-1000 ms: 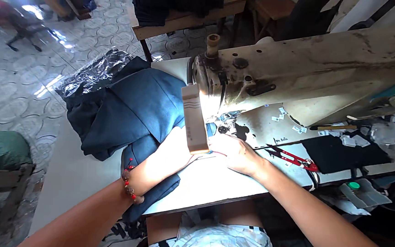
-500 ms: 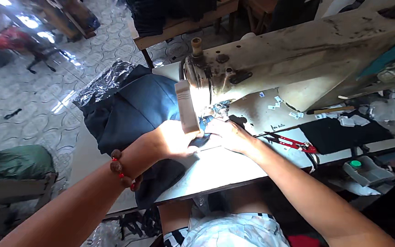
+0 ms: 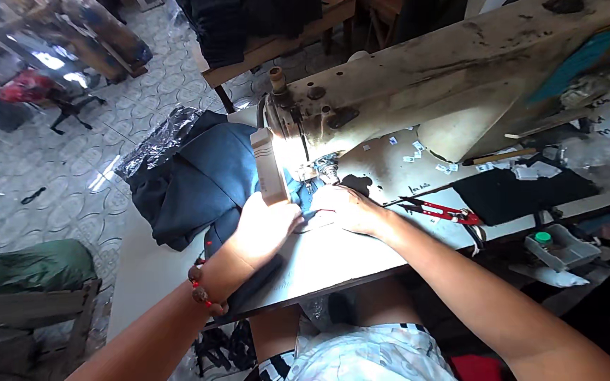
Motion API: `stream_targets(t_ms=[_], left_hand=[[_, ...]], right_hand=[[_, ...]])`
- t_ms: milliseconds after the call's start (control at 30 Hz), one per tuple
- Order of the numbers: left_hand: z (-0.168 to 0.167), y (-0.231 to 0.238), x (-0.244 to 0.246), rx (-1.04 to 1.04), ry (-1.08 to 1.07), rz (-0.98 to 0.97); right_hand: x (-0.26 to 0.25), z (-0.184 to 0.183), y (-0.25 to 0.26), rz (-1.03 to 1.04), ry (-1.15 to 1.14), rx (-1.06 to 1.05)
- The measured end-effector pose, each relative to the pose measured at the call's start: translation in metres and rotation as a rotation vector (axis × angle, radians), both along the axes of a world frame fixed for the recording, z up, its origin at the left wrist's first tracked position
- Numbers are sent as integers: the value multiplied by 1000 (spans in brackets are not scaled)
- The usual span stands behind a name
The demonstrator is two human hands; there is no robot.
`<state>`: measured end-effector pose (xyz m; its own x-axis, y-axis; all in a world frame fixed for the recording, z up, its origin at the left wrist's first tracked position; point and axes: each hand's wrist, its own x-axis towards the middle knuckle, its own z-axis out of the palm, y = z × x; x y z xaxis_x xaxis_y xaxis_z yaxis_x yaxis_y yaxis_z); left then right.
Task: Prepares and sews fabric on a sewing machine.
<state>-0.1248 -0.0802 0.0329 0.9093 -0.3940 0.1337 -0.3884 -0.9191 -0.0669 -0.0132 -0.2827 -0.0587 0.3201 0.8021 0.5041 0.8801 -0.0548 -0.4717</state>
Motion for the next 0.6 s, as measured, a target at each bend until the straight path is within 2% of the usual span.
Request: stream_targets(t_ms=[133,300,433,533,600], left_hand=[[-17,-15,-6,-15,50,-55],[-12,0,-4,-36,-61,-12],[-17,0,-5,-52,-40,-62],[-36,-16,-6,-127,-66,-188],[-53,-23,-7,-193,-41,-199]], right_hand=[[2,1,-6,10,-3,-3],[0,0,-6,-10,-31,-12],[-2,2,-2,-45,-41,-56],[-4,1,-7,3,-72,-31],[-9,-2,-11,41,-150,-2]])
